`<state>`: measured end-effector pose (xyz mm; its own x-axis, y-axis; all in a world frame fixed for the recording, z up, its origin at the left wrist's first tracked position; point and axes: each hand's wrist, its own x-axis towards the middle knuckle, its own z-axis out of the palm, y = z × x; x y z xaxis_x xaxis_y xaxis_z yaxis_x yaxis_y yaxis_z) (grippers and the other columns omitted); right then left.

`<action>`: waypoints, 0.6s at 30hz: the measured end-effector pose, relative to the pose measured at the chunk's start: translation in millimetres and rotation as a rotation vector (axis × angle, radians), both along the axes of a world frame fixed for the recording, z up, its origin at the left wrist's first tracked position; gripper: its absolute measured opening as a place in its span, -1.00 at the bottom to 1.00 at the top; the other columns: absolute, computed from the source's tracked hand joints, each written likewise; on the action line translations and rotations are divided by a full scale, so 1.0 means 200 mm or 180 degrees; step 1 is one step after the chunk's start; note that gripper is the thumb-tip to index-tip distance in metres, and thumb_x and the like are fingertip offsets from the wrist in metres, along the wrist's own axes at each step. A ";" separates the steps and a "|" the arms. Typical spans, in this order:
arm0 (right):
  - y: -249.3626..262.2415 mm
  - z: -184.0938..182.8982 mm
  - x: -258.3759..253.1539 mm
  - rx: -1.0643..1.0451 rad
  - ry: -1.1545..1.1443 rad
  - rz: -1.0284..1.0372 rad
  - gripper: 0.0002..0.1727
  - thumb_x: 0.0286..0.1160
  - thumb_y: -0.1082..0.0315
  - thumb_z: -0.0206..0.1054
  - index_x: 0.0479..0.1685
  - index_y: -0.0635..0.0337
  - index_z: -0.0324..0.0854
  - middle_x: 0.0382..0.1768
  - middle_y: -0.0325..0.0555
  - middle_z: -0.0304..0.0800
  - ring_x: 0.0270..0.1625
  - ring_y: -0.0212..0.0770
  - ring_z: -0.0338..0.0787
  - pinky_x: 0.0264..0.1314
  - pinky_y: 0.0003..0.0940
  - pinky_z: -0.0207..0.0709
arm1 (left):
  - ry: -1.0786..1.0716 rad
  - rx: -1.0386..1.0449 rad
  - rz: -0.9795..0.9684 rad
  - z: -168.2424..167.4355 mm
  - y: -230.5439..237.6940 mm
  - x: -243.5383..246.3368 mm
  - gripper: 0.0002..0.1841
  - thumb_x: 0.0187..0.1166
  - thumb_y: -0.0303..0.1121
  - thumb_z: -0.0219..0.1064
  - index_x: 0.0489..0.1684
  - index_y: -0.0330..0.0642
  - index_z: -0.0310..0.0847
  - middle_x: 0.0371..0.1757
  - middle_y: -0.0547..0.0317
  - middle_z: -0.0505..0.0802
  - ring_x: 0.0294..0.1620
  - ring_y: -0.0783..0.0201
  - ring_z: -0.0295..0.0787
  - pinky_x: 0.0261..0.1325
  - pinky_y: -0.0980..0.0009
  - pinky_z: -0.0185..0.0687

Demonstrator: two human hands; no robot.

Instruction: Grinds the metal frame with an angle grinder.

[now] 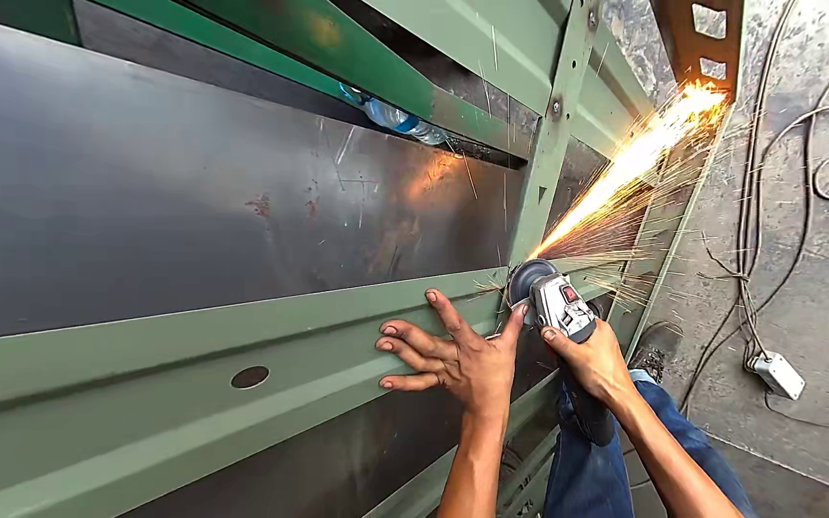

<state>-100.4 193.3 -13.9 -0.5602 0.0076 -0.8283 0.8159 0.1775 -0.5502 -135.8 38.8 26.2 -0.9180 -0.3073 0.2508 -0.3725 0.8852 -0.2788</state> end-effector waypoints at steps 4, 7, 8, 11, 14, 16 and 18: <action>0.00 0.00 0.00 0.0048 -0.0007 0.0023 -0.30 -0.16 -0.64 0.46 -0.47 -0.20 0.76 -0.59 -0.42 0.76 -0.47 -0.38 0.79 -0.32 -0.16 0.72 | -0.0003 -0.0025 0.0032 -0.01 0.00 0.00 0.58 -0.24 0.82 0.22 0.93 -0.11 -0.18 0.80 -0.63 -0.12 0.84 -0.54 -0.49 0.60 -0.58 -0.75; 0.00 0.00 0.00 0.0078 0.0007 0.0026 -0.30 -0.17 -0.64 0.48 -0.46 -0.20 0.76 -0.59 -0.43 0.76 -0.47 -0.39 0.79 -0.32 -0.17 0.71 | 0.0013 0.0011 0.0007 0.00 0.00 0.00 0.58 -0.24 0.81 0.24 0.93 -0.10 -0.19 0.81 -0.63 -0.14 0.84 -0.53 -0.52 0.59 -0.58 -0.77; 0.00 0.00 0.00 0.0083 0.0016 0.0030 -0.31 -0.18 -0.63 0.49 -0.45 -0.20 0.76 -0.58 -0.43 0.77 -0.46 -0.40 0.79 -0.30 -0.17 0.72 | 0.0009 0.0012 0.0013 0.00 0.00 0.00 0.58 -0.24 0.82 0.23 0.93 -0.09 -0.18 0.81 -0.62 -0.14 0.85 -0.51 -0.52 0.60 -0.58 -0.77; 0.00 0.00 0.00 0.0056 0.0051 0.0024 -0.31 -0.17 -0.62 0.49 -0.41 -0.21 0.77 -0.56 -0.45 0.78 -0.43 -0.41 0.80 -0.27 -0.17 0.73 | 0.0000 0.0000 -0.0003 0.00 0.00 0.00 0.57 -0.22 0.81 0.23 0.93 -0.12 -0.19 0.79 -0.65 -0.11 0.84 -0.54 -0.49 0.60 -0.58 -0.75; 0.00 0.00 0.00 0.0066 0.0059 0.0011 -0.30 -0.18 -0.64 0.48 -0.42 -0.21 0.77 -0.56 -0.45 0.78 -0.44 -0.41 0.80 -0.28 -0.16 0.72 | -0.0020 -0.0031 0.0015 0.00 0.00 0.00 0.56 -0.23 0.81 0.23 0.91 -0.12 -0.13 0.80 -0.63 -0.10 0.84 -0.53 -0.48 0.60 -0.57 -0.75; -0.01 0.00 0.00 0.0082 0.0036 0.0001 -0.31 -0.18 -0.63 0.48 -0.44 -0.21 0.77 -0.57 -0.44 0.78 -0.44 -0.40 0.80 -0.28 -0.15 0.72 | -0.0005 -0.0019 0.0015 0.00 0.00 0.00 0.57 -0.24 0.81 0.23 0.92 -0.11 -0.14 0.80 -0.64 -0.11 0.84 -0.53 -0.50 0.60 -0.57 -0.76; -0.01 0.00 0.00 0.0103 0.0026 0.0000 -0.30 -0.19 -0.63 0.49 -0.43 -0.20 0.77 -0.56 -0.44 0.77 -0.43 -0.40 0.80 -0.28 -0.14 0.72 | 0.0013 0.0000 0.0019 -0.01 0.00 0.00 0.57 -0.25 0.81 0.24 0.92 -0.10 -0.15 0.80 -0.63 -0.11 0.85 -0.52 -0.51 0.60 -0.56 -0.78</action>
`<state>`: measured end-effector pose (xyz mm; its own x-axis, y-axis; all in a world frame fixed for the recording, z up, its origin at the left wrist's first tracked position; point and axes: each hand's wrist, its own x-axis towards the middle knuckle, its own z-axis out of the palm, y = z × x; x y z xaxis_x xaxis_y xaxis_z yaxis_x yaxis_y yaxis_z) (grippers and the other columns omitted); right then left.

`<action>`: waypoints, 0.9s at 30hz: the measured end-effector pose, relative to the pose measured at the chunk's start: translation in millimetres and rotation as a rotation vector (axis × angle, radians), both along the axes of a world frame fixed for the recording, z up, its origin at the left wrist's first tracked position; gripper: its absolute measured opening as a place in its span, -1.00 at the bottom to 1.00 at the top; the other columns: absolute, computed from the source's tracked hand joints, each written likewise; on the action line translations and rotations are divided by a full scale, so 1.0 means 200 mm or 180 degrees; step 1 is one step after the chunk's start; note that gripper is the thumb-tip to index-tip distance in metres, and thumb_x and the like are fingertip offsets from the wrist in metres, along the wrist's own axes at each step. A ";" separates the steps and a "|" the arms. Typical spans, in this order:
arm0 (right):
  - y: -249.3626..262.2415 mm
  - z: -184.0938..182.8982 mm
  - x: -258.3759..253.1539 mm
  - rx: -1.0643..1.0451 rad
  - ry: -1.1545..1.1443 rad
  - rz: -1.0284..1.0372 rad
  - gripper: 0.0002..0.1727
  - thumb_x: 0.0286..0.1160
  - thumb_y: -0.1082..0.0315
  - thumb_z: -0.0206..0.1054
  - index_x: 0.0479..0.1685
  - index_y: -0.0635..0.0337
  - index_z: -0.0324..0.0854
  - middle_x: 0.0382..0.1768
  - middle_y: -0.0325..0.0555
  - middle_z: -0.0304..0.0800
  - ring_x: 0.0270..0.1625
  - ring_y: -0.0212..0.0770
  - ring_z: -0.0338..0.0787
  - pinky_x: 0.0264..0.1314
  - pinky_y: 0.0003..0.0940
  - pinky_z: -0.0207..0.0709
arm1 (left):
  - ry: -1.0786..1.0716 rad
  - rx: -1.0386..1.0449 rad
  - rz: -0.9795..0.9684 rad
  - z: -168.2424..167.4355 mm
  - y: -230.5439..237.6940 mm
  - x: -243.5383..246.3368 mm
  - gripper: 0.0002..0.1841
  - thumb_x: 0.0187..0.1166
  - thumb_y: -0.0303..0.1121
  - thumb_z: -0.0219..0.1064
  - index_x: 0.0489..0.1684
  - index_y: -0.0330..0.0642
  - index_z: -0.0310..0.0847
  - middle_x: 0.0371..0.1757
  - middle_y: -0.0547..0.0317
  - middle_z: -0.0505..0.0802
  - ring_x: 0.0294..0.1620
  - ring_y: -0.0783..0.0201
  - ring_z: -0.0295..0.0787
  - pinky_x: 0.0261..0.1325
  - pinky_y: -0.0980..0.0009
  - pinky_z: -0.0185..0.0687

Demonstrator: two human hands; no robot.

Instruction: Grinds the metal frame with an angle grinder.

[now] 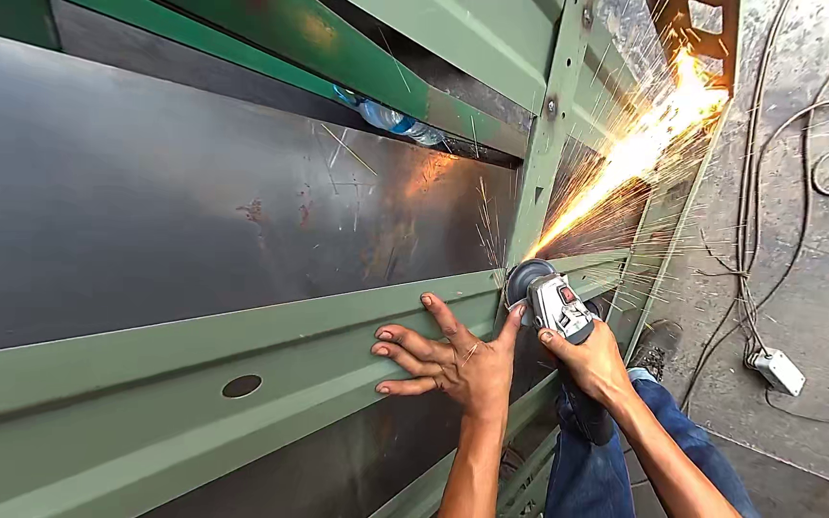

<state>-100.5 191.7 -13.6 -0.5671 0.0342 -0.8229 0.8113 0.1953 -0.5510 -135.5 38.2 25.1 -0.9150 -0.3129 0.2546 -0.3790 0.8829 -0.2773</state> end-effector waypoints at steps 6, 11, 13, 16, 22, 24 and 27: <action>0.00 0.01 0.00 -0.0018 0.0010 -0.0004 -0.27 -0.20 -0.65 0.48 -0.39 -0.19 0.78 -0.53 -0.45 0.79 -0.40 -0.40 0.81 -0.25 -0.13 0.72 | -0.0022 0.0015 -0.0021 0.00 0.00 0.00 0.58 -0.23 0.81 0.23 0.93 -0.10 -0.22 0.81 -0.62 -0.15 0.84 -0.53 -0.51 0.60 -0.58 -0.77; 0.01 0.00 -0.01 -0.0015 0.0000 0.0015 -0.27 -0.21 -0.65 0.48 -0.39 -0.20 0.78 -0.53 -0.44 0.78 -0.39 -0.41 0.80 -0.24 -0.14 0.72 | -0.0017 0.0017 0.0014 0.00 0.01 0.00 0.57 -0.24 0.81 0.24 0.91 -0.14 -0.13 0.79 -0.64 -0.07 0.84 -0.54 -0.45 0.61 -0.57 -0.74; 0.01 0.00 -0.01 -0.0014 -0.0029 0.0039 -0.27 -0.21 -0.66 0.48 -0.40 -0.20 0.78 -0.53 -0.44 0.78 -0.40 -0.40 0.80 -0.24 -0.14 0.72 | -0.0001 0.0042 -0.0014 0.00 0.01 0.00 0.57 -0.23 0.80 0.26 0.92 -0.14 -0.15 0.79 -0.65 -0.08 0.84 -0.55 -0.45 0.61 -0.57 -0.74; 0.01 0.00 -0.01 -0.0019 -0.0040 0.0017 -0.27 -0.23 -0.66 0.48 -0.41 -0.20 0.78 -0.54 -0.43 0.78 -0.41 -0.40 0.80 -0.25 -0.13 0.71 | 0.0002 0.0038 0.0002 0.00 0.01 0.00 0.58 -0.24 0.80 0.25 0.93 -0.13 -0.18 0.78 -0.67 -0.10 0.84 -0.56 -0.47 0.61 -0.57 -0.76; 0.01 0.00 -0.01 -0.0012 -0.0049 0.0031 -0.26 -0.22 -0.67 0.47 -0.40 -0.20 0.77 -0.54 -0.43 0.78 -0.39 -0.40 0.80 -0.25 -0.13 0.71 | -0.0033 -0.0009 0.0015 0.01 0.01 0.00 0.58 -0.24 0.80 0.25 0.93 -0.11 -0.18 0.78 -0.66 -0.08 0.83 -0.57 -0.46 0.60 -0.58 -0.74; 0.01 0.00 -0.01 0.0014 -0.0056 0.0049 -0.26 -0.24 -0.67 0.48 -0.42 -0.20 0.77 -0.54 -0.43 0.77 -0.39 -0.40 0.80 -0.25 -0.12 0.71 | 0.0002 -0.0019 -0.0015 0.01 0.01 0.00 0.58 -0.25 0.80 0.25 0.92 -0.11 -0.17 0.78 -0.66 -0.08 0.83 -0.56 -0.46 0.60 -0.58 -0.72; 0.01 -0.01 0.00 0.0029 -0.0051 0.0066 -0.25 -0.25 -0.68 0.47 -0.41 -0.20 0.77 -0.53 -0.43 0.77 -0.38 -0.39 0.79 -0.23 -0.11 0.70 | 0.0009 0.0012 -0.0016 0.00 0.00 0.00 0.58 -0.24 0.80 0.25 0.93 -0.09 -0.20 0.79 -0.66 -0.11 0.84 -0.54 -0.49 0.60 -0.58 -0.77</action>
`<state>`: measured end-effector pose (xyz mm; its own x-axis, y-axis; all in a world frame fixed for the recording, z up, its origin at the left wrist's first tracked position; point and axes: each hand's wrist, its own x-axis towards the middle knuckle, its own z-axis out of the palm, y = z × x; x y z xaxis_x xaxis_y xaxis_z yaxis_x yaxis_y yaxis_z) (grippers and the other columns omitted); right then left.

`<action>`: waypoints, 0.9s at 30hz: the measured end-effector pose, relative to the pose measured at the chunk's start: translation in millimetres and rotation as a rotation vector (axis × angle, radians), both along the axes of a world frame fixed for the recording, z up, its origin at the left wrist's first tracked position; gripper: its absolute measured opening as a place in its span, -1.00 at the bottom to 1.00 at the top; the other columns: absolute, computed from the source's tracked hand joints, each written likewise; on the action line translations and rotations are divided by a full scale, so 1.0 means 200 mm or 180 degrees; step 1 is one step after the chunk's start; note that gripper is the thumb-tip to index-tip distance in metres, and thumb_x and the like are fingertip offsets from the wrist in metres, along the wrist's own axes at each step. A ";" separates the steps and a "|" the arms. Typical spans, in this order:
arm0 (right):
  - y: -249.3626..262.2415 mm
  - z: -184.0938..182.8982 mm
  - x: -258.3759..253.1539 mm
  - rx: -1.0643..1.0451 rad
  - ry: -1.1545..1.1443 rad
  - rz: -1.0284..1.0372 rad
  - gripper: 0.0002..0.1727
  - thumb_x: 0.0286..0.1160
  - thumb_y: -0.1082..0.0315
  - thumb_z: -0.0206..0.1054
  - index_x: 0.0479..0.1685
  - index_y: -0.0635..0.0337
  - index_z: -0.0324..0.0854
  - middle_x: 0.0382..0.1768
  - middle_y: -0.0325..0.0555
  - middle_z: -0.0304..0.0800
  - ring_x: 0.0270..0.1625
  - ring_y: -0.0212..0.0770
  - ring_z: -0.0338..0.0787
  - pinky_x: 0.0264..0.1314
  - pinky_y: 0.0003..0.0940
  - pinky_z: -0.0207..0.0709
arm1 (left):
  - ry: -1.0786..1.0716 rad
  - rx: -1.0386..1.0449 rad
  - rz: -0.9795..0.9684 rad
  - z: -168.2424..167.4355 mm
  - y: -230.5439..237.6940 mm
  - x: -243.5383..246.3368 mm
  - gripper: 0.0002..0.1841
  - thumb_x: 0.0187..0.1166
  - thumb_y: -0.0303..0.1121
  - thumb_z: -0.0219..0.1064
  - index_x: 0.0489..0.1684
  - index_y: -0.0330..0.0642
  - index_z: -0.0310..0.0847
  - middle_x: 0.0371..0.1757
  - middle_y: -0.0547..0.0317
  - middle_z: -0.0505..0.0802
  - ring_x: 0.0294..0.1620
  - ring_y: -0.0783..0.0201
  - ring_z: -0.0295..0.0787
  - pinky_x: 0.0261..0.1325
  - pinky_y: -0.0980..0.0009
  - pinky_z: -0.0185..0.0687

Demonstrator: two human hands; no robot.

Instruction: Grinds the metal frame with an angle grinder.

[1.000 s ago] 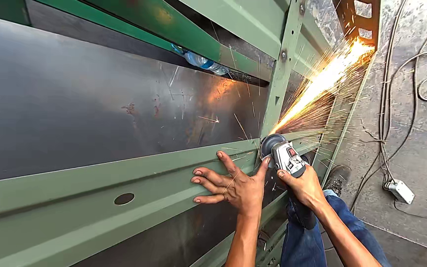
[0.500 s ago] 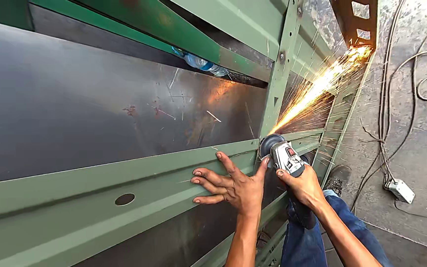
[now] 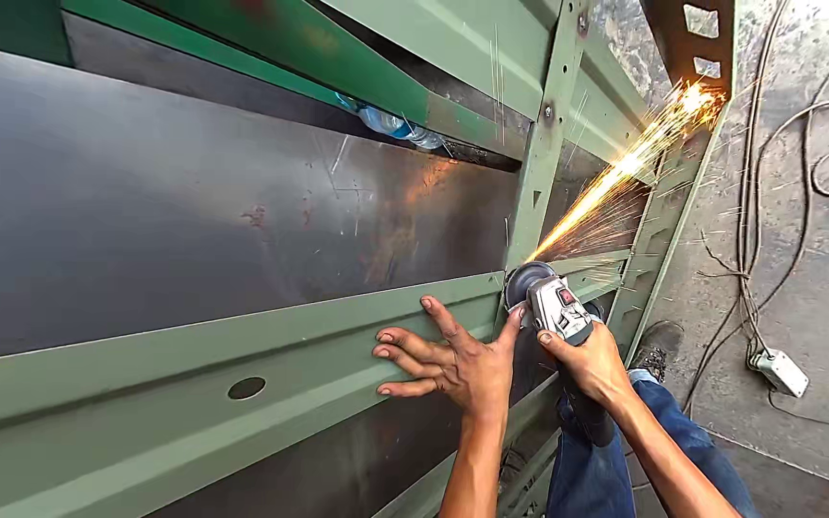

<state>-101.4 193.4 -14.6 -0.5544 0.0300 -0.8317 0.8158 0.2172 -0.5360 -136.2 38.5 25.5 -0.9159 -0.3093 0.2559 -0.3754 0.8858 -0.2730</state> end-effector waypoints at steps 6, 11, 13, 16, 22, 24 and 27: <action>0.00 0.00 0.01 -0.0012 0.0015 0.0009 -0.24 -0.22 -0.68 0.45 -0.41 -0.19 0.77 -0.53 -0.42 0.77 -0.39 -0.38 0.80 -0.24 -0.11 0.71 | -0.0031 -0.0019 0.0014 0.00 0.00 0.01 0.61 -0.25 0.82 0.22 0.92 -0.18 -0.22 0.79 -0.68 -0.13 0.84 -0.55 -0.49 0.60 -0.58 -0.76; 0.00 -0.01 0.01 -0.0009 0.0016 -0.0009 -0.23 -0.24 -0.70 0.45 -0.43 -0.19 0.77 -0.54 -0.43 0.77 -0.40 -0.38 0.80 -0.24 -0.12 0.71 | -0.0024 -0.0064 0.0005 0.00 0.00 0.00 0.61 -0.26 0.82 0.23 0.93 -0.15 -0.20 0.78 -0.68 -0.10 0.84 -0.56 -0.47 0.59 -0.59 -0.75; 0.00 0.00 0.01 -0.0001 0.0015 -0.0025 -0.24 -0.23 -0.70 0.45 -0.44 -0.19 0.77 -0.55 -0.42 0.76 -0.41 -0.38 0.79 -0.25 -0.11 0.70 | -0.0034 -0.0038 0.0042 0.00 0.01 0.00 0.61 -0.26 0.82 0.22 0.92 -0.17 -0.21 0.79 -0.67 -0.11 0.84 -0.56 -0.48 0.60 -0.59 -0.75; 0.01 -0.01 0.01 0.0016 0.0044 -0.0023 -0.25 -0.21 -0.71 0.43 -0.47 -0.20 0.76 -0.58 -0.42 0.76 -0.46 -0.38 0.79 -0.31 -0.12 0.71 | -0.0017 -0.0039 0.0043 -0.01 0.01 0.00 0.61 -0.25 0.83 0.21 0.92 -0.17 -0.20 0.79 -0.67 -0.10 0.84 -0.56 -0.48 0.59 -0.60 -0.74; -0.01 0.02 -0.01 0.0130 0.0026 0.0007 -0.22 -0.28 -0.72 0.44 -0.43 -0.20 0.77 -0.54 -0.43 0.76 -0.39 -0.38 0.79 -0.24 -0.10 0.69 | 0.0026 0.0016 -0.0027 -0.01 0.00 0.01 0.57 -0.21 0.79 0.26 0.92 -0.14 -0.17 0.80 -0.65 -0.11 0.84 -0.54 -0.46 0.61 -0.58 -0.73; 0.00 0.01 0.01 0.0115 0.0020 0.0032 -0.21 -0.25 -0.73 0.41 -0.43 -0.20 0.77 -0.54 -0.42 0.76 -0.40 -0.38 0.79 -0.26 -0.09 0.69 | -0.0002 -0.0004 -0.0027 -0.01 0.01 0.01 0.59 -0.23 0.80 0.25 0.92 -0.17 -0.21 0.80 -0.65 -0.13 0.84 -0.54 -0.49 0.60 -0.58 -0.75; 0.00 -0.01 0.03 0.0067 -0.0001 0.0006 -0.24 -0.22 -0.70 0.42 -0.47 -0.20 0.76 -0.57 -0.42 0.75 -0.42 -0.37 0.78 -0.28 -0.11 0.69 | -0.0032 -0.0062 -0.0012 -0.01 0.00 0.01 0.62 -0.28 0.82 0.23 0.92 -0.16 -0.20 0.80 -0.64 -0.12 0.84 -0.54 -0.48 0.59 -0.59 -0.76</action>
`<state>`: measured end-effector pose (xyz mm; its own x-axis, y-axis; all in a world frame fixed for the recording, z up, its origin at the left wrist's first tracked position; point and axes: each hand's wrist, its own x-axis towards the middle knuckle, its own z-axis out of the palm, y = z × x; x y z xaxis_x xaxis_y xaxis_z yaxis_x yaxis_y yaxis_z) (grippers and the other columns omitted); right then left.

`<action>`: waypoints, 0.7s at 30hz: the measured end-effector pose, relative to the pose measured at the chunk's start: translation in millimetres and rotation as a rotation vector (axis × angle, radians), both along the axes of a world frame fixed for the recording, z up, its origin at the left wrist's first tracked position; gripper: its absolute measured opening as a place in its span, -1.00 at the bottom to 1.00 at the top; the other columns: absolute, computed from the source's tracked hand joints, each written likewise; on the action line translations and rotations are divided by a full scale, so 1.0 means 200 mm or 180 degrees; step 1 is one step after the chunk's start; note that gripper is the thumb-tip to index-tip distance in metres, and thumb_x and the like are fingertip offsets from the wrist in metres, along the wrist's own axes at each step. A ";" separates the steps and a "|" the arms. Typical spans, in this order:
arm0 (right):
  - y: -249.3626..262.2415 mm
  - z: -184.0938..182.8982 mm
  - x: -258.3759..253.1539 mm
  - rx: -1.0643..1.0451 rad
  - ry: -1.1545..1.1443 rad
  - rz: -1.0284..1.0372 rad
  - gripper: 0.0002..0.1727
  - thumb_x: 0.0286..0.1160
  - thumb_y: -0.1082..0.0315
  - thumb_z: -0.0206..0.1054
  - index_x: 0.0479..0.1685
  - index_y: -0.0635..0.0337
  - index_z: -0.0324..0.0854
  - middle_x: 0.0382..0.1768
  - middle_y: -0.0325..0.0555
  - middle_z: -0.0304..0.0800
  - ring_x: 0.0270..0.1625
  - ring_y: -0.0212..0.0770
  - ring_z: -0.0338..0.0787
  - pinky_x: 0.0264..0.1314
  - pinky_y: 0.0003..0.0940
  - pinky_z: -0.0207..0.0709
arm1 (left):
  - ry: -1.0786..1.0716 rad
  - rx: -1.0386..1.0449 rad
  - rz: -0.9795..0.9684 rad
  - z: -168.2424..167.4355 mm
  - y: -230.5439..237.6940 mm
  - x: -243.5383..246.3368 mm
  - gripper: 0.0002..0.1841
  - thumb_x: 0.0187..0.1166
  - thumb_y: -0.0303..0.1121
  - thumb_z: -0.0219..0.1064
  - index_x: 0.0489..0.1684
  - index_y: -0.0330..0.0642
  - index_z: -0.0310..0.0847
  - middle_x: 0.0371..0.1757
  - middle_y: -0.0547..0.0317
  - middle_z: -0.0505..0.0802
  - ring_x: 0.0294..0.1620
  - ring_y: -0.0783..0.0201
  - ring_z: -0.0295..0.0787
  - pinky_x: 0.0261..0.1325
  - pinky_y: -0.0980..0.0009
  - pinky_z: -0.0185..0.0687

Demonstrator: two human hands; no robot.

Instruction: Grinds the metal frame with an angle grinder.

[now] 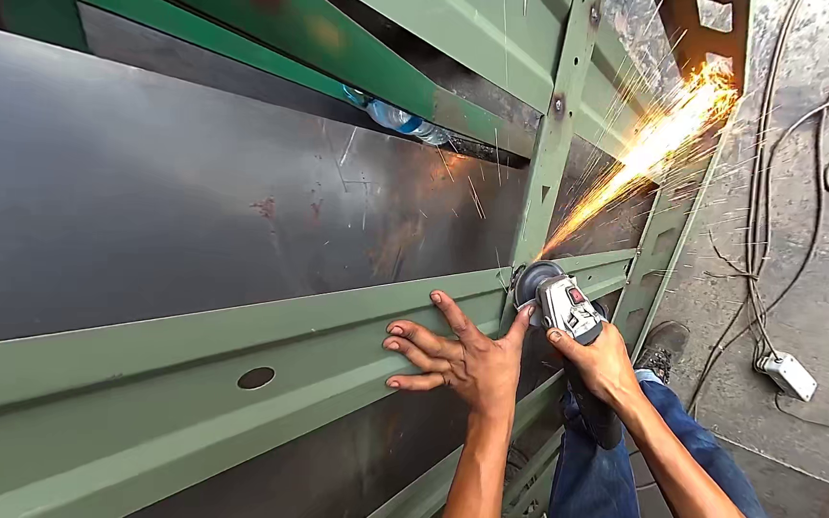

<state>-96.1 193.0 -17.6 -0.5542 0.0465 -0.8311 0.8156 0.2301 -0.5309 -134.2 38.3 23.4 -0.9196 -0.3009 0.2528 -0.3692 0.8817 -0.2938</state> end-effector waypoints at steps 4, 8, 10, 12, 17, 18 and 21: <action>-0.01 0.03 -0.03 -0.0002 0.0096 -0.0022 -0.24 -0.25 -0.70 0.45 -0.45 -0.19 0.76 -0.55 -0.43 0.76 -0.42 -0.40 0.78 -0.28 -0.14 0.70 | 0.0055 0.0111 -0.0040 0.00 0.00 0.00 0.55 -0.18 0.77 0.27 0.93 -0.14 -0.19 0.80 -0.65 -0.11 0.85 -0.53 -0.47 0.61 -0.57 -0.74; -0.01 0.05 -0.03 0.0000 -0.0026 -0.0076 -0.23 -0.22 -0.73 0.41 -0.48 -0.21 0.76 -0.60 -0.41 0.76 -0.48 -0.36 0.79 -0.35 -0.11 0.72 | -0.0007 0.0125 0.0081 0.01 0.01 0.00 0.58 -0.21 0.79 0.27 0.93 -0.14 -0.22 0.79 -0.66 -0.10 0.84 -0.54 -0.49 0.60 -0.57 -0.77; 0.00 0.04 -0.01 0.0024 -0.0093 -0.0042 -0.23 -0.25 -0.73 0.42 -0.49 -0.21 0.75 -0.59 -0.42 0.75 -0.46 -0.37 0.78 -0.31 -0.10 0.70 | -0.0068 0.0098 0.0083 0.01 0.02 0.00 0.62 -0.27 0.81 0.26 0.93 -0.13 -0.26 0.78 -0.67 -0.13 0.84 -0.54 -0.51 0.60 -0.58 -0.78; -0.01 0.04 -0.01 0.0005 -0.0073 -0.0069 -0.23 -0.26 -0.72 0.43 -0.50 -0.20 0.76 -0.59 -0.42 0.75 -0.46 -0.38 0.78 -0.31 -0.12 0.70 | -0.0027 0.0072 0.0051 0.00 0.01 0.00 0.60 -0.25 0.81 0.24 0.92 -0.15 -0.20 0.78 -0.68 -0.10 0.84 -0.55 -0.48 0.60 -0.58 -0.75; -0.02 0.04 -0.02 0.0011 0.0057 -0.0049 -0.24 -0.23 -0.73 0.41 -0.46 -0.22 0.77 -0.57 -0.44 0.76 -0.45 -0.39 0.78 -0.33 -0.13 0.70 | 0.0055 0.0127 -0.0006 0.00 0.00 0.01 0.54 -0.15 0.77 0.26 0.92 -0.14 -0.18 0.77 -0.69 -0.09 0.84 -0.55 -0.47 0.61 -0.57 -0.75; -0.02 0.03 -0.01 0.0009 -0.0003 -0.0047 -0.24 -0.23 -0.72 0.41 -0.46 -0.22 0.77 -0.57 -0.43 0.76 -0.45 -0.39 0.79 -0.32 -0.12 0.71 | 0.0022 0.0094 0.0007 0.00 0.00 0.00 0.56 -0.19 0.78 0.26 0.93 -0.12 -0.19 0.77 -0.69 -0.10 0.83 -0.56 -0.47 0.61 -0.57 -0.74; -0.01 0.05 -0.01 0.0037 -0.0087 -0.0034 -0.25 -0.25 -0.70 0.45 -0.48 -0.20 0.76 -0.57 -0.43 0.74 -0.43 -0.39 0.77 -0.29 -0.13 0.68 | 0.0010 0.0081 -0.0023 0.00 0.01 0.00 0.56 -0.20 0.79 0.25 0.92 -0.14 -0.17 0.77 -0.70 -0.09 0.84 -0.56 -0.46 0.61 -0.56 -0.73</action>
<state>-98.3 191.8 -8.2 -0.5307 0.0621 -0.8453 0.8322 0.2273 -0.5057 -133.3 41.0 23.9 -0.9209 -0.3006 0.2480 -0.3637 0.8915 -0.2702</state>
